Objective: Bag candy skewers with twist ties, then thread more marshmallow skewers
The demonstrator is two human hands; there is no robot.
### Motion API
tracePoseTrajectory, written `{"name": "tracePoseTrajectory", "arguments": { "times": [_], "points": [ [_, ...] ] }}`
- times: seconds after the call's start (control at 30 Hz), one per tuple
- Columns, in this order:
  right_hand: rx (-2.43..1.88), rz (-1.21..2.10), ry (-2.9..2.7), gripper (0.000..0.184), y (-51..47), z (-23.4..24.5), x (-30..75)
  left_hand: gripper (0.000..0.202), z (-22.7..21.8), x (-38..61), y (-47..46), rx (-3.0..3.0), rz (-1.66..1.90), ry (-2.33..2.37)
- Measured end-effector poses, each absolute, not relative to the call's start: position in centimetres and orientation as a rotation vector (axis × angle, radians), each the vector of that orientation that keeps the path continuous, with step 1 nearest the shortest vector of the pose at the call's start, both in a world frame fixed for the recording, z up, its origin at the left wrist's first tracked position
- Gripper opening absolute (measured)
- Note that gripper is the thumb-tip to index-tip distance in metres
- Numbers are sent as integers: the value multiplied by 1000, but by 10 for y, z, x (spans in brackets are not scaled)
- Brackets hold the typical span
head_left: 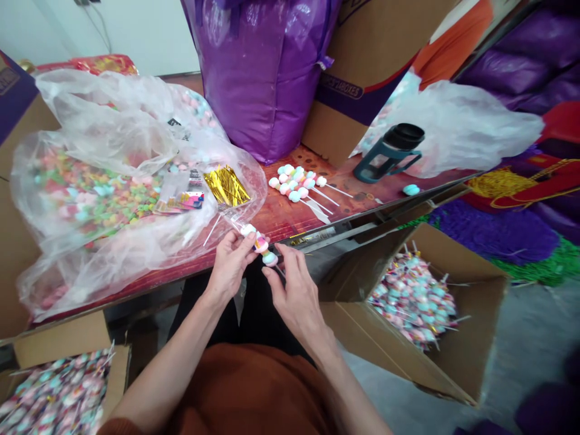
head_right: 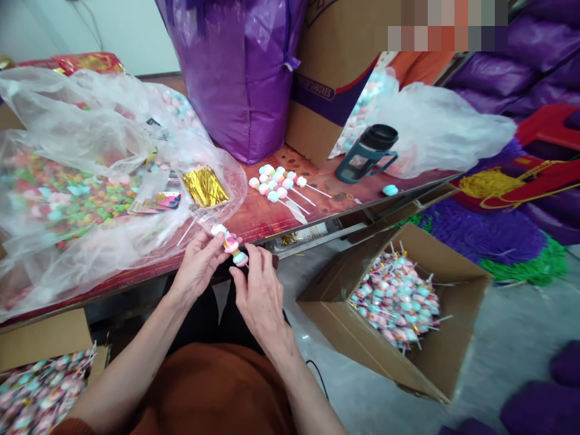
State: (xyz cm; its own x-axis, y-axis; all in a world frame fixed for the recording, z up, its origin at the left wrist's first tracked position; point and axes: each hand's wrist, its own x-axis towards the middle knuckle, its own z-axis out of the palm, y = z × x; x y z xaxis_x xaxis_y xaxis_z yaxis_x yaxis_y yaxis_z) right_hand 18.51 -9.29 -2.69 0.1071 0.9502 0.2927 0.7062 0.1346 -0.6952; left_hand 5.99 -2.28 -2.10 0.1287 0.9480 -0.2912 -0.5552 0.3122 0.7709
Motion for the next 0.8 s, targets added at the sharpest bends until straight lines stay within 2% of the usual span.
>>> {"name": "tracePoseTrajectory", "arguments": {
  "times": [0.1,0.27,0.43,0.6,0.8],
  "points": [
    [-1652,333,-1599,38,-88,-26,179,42,-21,62,-25,535,1147,879],
    [-1646,260,-1513,21,-80,-31,170,44,-23,65,-30,522,1109,890],
    [-1581,286,-1512,13,-78,-33,175,47,-23,62,-30,548,1067,893],
    [-1587,309,-1507,10,-77,-31,180,50,-22,62,-30,565,1020,915],
    [-1666,49,-1583,15,-77,-38,170,49,-22,65,-32,577,1004,912]
  ]
}}
